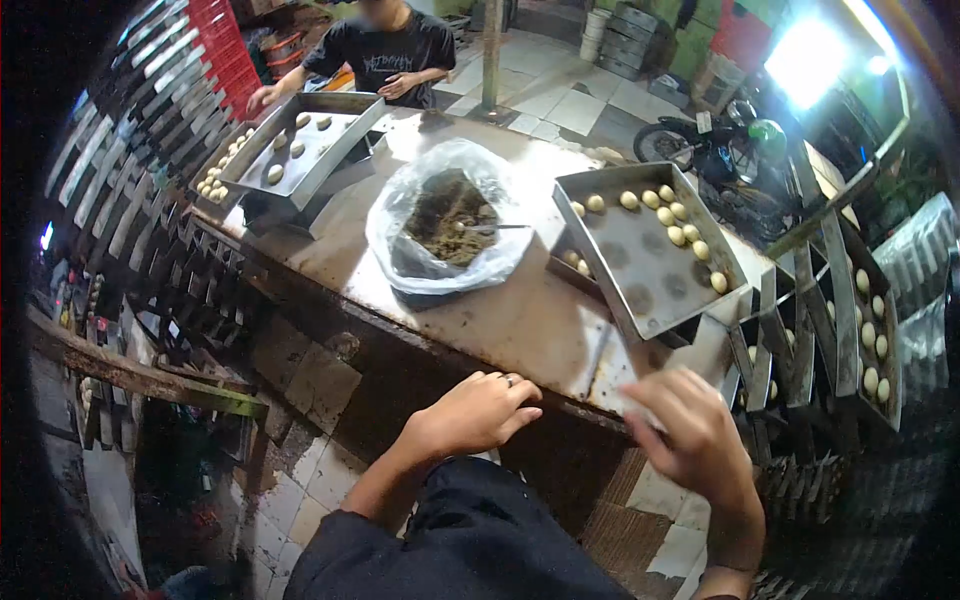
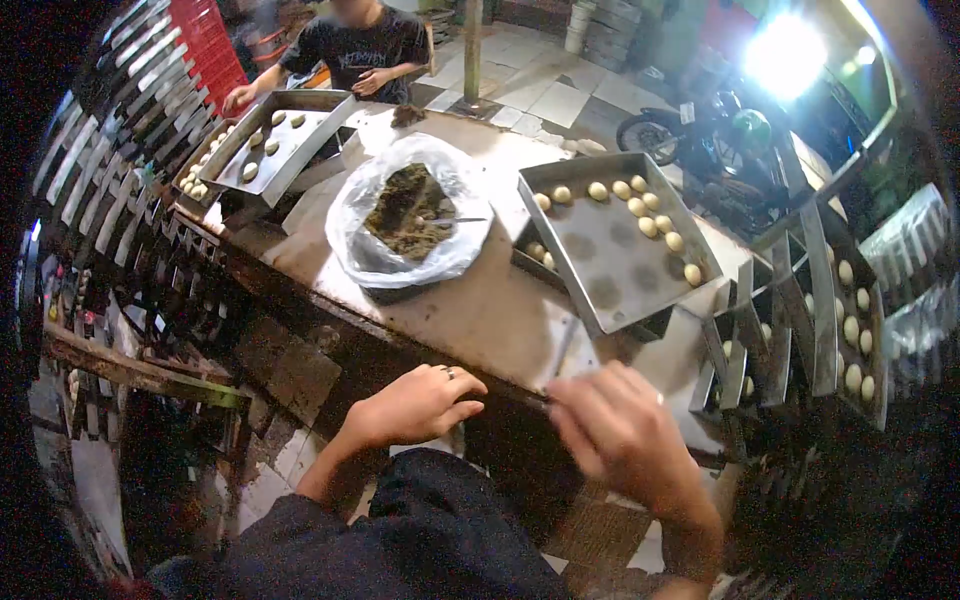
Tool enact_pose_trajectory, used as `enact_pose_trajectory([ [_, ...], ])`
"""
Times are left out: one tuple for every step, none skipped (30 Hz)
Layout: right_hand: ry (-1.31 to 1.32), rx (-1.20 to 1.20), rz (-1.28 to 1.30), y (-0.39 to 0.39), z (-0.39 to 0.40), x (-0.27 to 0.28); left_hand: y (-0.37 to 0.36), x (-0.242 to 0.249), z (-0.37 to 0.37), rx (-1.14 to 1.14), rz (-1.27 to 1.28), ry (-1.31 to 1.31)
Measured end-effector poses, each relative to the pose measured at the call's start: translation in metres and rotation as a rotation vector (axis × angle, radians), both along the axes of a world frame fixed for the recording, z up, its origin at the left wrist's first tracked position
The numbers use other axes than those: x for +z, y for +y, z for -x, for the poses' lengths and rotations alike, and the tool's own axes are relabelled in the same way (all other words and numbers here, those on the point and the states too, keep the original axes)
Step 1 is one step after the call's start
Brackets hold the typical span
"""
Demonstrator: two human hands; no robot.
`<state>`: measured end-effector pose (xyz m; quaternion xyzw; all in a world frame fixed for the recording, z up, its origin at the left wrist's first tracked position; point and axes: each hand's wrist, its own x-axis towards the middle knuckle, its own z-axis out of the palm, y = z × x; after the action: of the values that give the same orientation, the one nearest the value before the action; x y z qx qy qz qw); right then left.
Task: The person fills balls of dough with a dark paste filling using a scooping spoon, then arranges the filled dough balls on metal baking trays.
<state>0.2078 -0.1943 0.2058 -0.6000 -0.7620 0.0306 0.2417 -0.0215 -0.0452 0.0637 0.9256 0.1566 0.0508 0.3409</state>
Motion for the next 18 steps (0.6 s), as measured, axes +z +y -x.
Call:
enact_pose_trajectory([
  [0.051,-0.033,0.015,0.028,0.006,-0.014,0.011,-0.011,0.013,0.041,0.028,0.037],
  [0.101,-0.066,0.031,0.059,0.011,-0.029,0.021,-0.021,0.026,0.073,0.052,0.067],
  [0.137,-0.049,0.035,0.094,0.018,-0.046,0.032,-0.026,0.038,0.082,0.08,0.075],
  [0.176,-0.033,0.04,0.134,0.026,-0.065,0.045,-0.031,0.05,0.09,0.109,0.085],
  [0.153,-0.01,0.021,0.176,0.034,-0.086,0.059,-0.034,0.063,0.104,0.177,0.079],
  [0.133,0.009,0.01,0.218,0.041,-0.108,0.078,-0.029,0.078,0.144,0.224,0.063],
  [0.097,0.0,0.071,0.255,0.047,-0.128,0.094,-0.019,0.096,0.183,0.277,0.049],
  [0.061,-0.007,0.128,0.289,0.051,-0.144,0.112,-0.013,0.114,0.224,0.327,0.035],
  [0.071,0.056,0.162,0.318,0.052,-0.156,0.133,-0.015,0.134,0.276,0.357,0.02],
  [0.084,0.116,0.196,0.341,0.055,-0.164,0.153,-0.017,0.155,0.318,0.346,-0.032],
  [0.024,0.129,0.296,0.356,0.055,-0.17,0.174,-0.013,0.175,0.384,0.368,-0.058],
  [-0.022,0.161,0.353,0.369,0.055,-0.172,0.194,-0.005,0.191,0.446,0.391,-0.082],
  [-0.068,0.19,0.413,0.378,0.054,-0.172,0.213,0.0,0.202,0.49,0.375,-0.1],
  [-0.114,0.217,0.473,0.383,0.052,-0.174,0.231,0.005,0.209,0.531,0.36,-0.117],
  [-0.127,0.267,0.351,0.385,0.049,-0.184,0.249,0.006,0.212,0.548,0.368,-0.154],
  [-0.095,0.27,0.387,0.387,0.048,-0.186,0.265,0.009,0.211,0.549,0.366,-0.152],
  [-0.06,0.273,0.42,0.39,0.048,-0.183,0.277,0.014,0.206,0.529,0.346,-0.195],
  [-0.026,0.28,0.446,0.391,0.048,-0.181,0.285,0.021,0.198,0.512,0.32,-0.239],
])
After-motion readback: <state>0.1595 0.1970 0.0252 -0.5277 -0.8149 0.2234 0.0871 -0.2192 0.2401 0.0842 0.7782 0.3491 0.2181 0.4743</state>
